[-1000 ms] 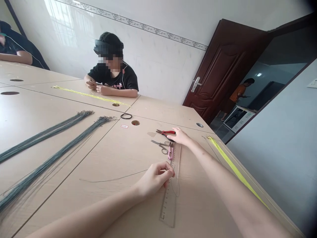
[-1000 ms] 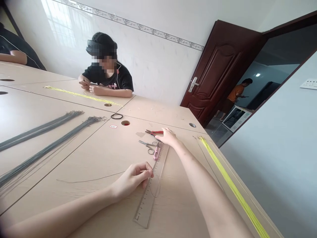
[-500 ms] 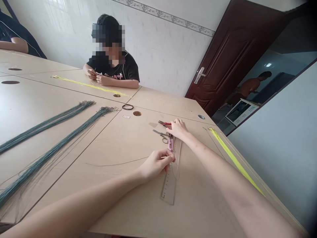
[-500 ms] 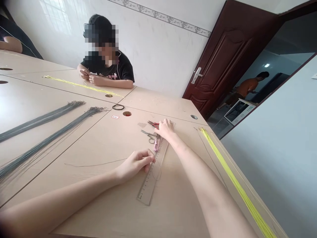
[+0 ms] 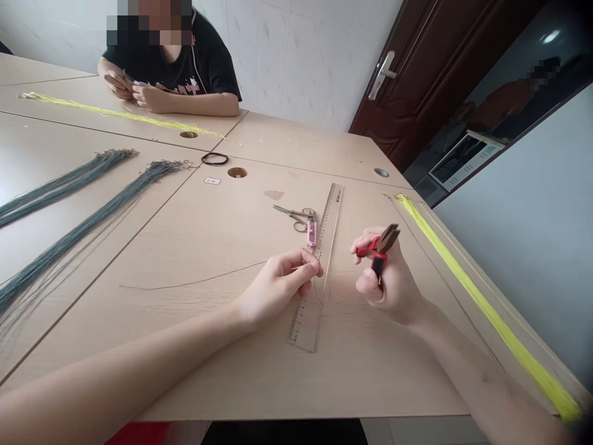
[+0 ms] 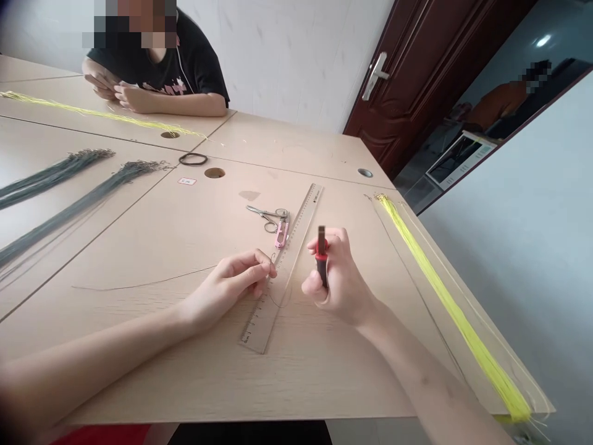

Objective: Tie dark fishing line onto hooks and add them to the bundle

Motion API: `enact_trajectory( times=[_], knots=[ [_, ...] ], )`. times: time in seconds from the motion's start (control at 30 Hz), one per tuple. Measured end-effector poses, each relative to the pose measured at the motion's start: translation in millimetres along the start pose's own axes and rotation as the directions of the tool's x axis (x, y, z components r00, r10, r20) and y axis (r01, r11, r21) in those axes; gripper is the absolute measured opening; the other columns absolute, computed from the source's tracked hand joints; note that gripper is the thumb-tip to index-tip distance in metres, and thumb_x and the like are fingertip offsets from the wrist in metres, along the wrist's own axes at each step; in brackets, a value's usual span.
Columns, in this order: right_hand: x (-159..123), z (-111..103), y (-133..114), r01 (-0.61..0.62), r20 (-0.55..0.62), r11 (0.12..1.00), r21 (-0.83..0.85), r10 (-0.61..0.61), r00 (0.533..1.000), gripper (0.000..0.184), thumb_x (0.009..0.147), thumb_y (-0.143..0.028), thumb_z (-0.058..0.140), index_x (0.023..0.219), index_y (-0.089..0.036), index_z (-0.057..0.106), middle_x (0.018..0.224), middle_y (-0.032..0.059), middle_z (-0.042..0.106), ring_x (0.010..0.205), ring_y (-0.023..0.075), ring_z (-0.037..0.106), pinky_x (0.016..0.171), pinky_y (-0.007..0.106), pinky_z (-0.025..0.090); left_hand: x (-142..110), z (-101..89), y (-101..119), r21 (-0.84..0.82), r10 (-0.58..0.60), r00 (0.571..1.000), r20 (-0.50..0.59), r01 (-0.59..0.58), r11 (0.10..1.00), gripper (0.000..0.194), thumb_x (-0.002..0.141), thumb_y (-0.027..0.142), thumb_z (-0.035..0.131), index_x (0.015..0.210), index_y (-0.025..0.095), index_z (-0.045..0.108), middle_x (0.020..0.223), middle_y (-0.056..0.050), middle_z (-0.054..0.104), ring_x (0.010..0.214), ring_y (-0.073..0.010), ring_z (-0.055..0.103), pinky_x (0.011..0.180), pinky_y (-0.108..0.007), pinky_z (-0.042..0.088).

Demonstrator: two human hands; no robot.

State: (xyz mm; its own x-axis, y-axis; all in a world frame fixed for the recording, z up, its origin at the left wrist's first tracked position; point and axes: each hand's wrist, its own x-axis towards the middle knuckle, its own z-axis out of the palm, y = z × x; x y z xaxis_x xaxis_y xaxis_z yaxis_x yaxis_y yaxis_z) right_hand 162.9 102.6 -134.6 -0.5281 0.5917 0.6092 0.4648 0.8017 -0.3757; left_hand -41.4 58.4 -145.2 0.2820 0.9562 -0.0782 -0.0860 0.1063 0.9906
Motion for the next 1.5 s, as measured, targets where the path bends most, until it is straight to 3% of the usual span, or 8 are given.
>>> enact_trajectory(
  times=[0.1, 0.33, 0.63, 1.5],
  knots=[
    [-0.2, -2.3, 4.2, 0.082, -0.002, 0.992, -0.099, -0.082, 0.997, 0.023, 0.075, -0.008, 0.052, 0.091, -0.021, 0.043, 0.091, 0.0062, 0.047, 0.079, 0.0183, 0.050, 0.065, 0.033, 0.046, -0.9, 0.4, 0.1, -0.013, -0.011, 1.000, -0.001, 0.011, 1.000, 0.018, 0.089, 0.032, 0.050, 0.080, 0.017, 0.056, 0.056, 0.005, 0.047, 0.058, -0.0087, 0.042, 0.059, -0.023, 0.032],
    [4.2, -8.2, 9.2, 0.199, 0.060, 0.948, -0.248, -0.190, 0.980, 0.015, 0.075, -0.005, 0.059, 0.083, -0.017, 0.053, 0.076, 0.0056, 0.052, 0.072, 0.0174, 0.042, 0.063, 0.031, 0.040, -3.0, -2.9, -0.5, -0.046, 0.000, 0.999, 0.039, 0.001, 0.999, 0.018, 0.091, 0.034, 0.051, 0.079, 0.021, 0.056, 0.058, 0.005, 0.047, 0.059, -0.0085, 0.042, 0.060, -0.023, 0.031],
    [2.6, -4.0, 8.9, 0.185, 0.081, 0.952, -0.243, -0.170, 0.982, 0.011, 0.075, -0.006, 0.059, 0.080, -0.015, 0.056, 0.075, 0.0052, 0.052, 0.072, 0.0162, 0.044, 0.063, 0.029, 0.041, -5.1, 0.2, -1.1, -0.204, 0.068, 0.986, 0.152, -0.036, 0.978, 0.012, 0.091, 0.025, 0.051, 0.083, 0.019, 0.058, 0.083, 0.002, 0.054, 0.059, -0.0056, 0.046, 0.057, -0.022, 0.038],
    [0.2, -2.5, 9.6, 0.180, 0.117, 0.949, -0.260, -0.154, 0.981, 0.006, 0.081, -0.013, 0.057, 0.083, -0.019, 0.057, 0.076, 0.0039, 0.053, 0.069, 0.0155, 0.043, 0.062, 0.028, 0.041, -7.1, 3.3, 3.7, -0.196, 0.020, 0.988, 0.155, 0.011, 0.981, 0.013, 0.089, 0.025, 0.052, 0.080, 0.017, 0.057, 0.081, 0.001, 0.053, 0.058, -0.0076, 0.044, 0.057, -0.024, 0.037]
  ],
)
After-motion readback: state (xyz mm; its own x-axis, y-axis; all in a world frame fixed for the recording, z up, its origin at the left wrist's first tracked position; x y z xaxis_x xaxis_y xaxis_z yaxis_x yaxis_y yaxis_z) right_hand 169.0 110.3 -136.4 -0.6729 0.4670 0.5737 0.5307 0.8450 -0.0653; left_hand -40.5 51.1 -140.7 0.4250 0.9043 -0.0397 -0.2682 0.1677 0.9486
